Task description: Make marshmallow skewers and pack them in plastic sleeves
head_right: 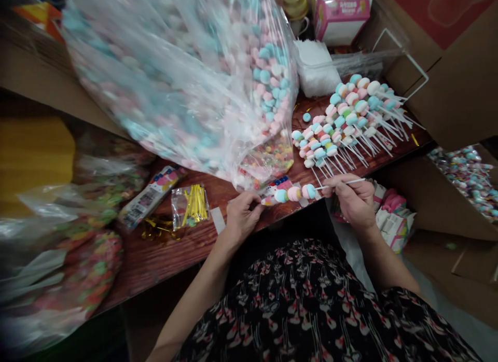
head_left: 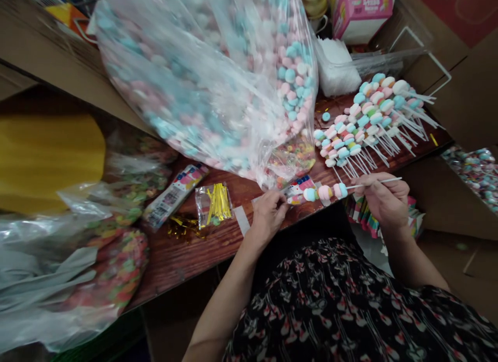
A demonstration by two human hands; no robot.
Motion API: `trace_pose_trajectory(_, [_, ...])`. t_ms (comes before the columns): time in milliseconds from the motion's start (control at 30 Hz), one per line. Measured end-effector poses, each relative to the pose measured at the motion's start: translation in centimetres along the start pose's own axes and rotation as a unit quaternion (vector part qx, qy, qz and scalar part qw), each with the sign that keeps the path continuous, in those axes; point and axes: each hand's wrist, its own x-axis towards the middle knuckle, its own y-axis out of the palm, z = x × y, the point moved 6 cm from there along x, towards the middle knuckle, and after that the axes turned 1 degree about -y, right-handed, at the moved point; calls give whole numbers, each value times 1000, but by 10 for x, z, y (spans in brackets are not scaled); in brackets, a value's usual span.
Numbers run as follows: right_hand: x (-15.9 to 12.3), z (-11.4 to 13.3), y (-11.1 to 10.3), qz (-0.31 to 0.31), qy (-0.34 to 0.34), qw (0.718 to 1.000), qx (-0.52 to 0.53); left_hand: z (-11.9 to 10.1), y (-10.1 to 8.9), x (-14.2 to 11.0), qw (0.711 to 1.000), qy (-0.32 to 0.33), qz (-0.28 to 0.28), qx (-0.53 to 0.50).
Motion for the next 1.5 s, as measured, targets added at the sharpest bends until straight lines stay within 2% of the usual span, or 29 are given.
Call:
trace_pose_trajectory(167, [-2,5,0,-4,-10,1000,10,6,1,1,999,-32,-2,-23])
trace_pose_trajectory(367, [-1,1,2,-10,4,1000,-2,10,2,1,999,-33,6,-33])
trace_pose_trajectory(700, [16,-10,-2,28,39,998,27,7,3,2,999,-16,8,-34])
trace_pose_trajectory(867, [31,-12,8,83,60,995,5,6,3,2,999,-13,14,-27])
trace_pose_trajectory(1133, [46,-10,28,167,36,984,-56,6,6,2,1000,4,27,-13])
trace_pose_trajectory(1367, [59,18,53,284,-24,946,-154,-3,7,2,996,55,65,-25])
trace_pose_trajectory(1433, [59,19,62,329,-25,932,-153,-5,7,2,995,66,69,-32])
trace_pose_trajectory(1500, [58,16,64,335,-19,931,-144,-7,7,2,994,77,67,-39])
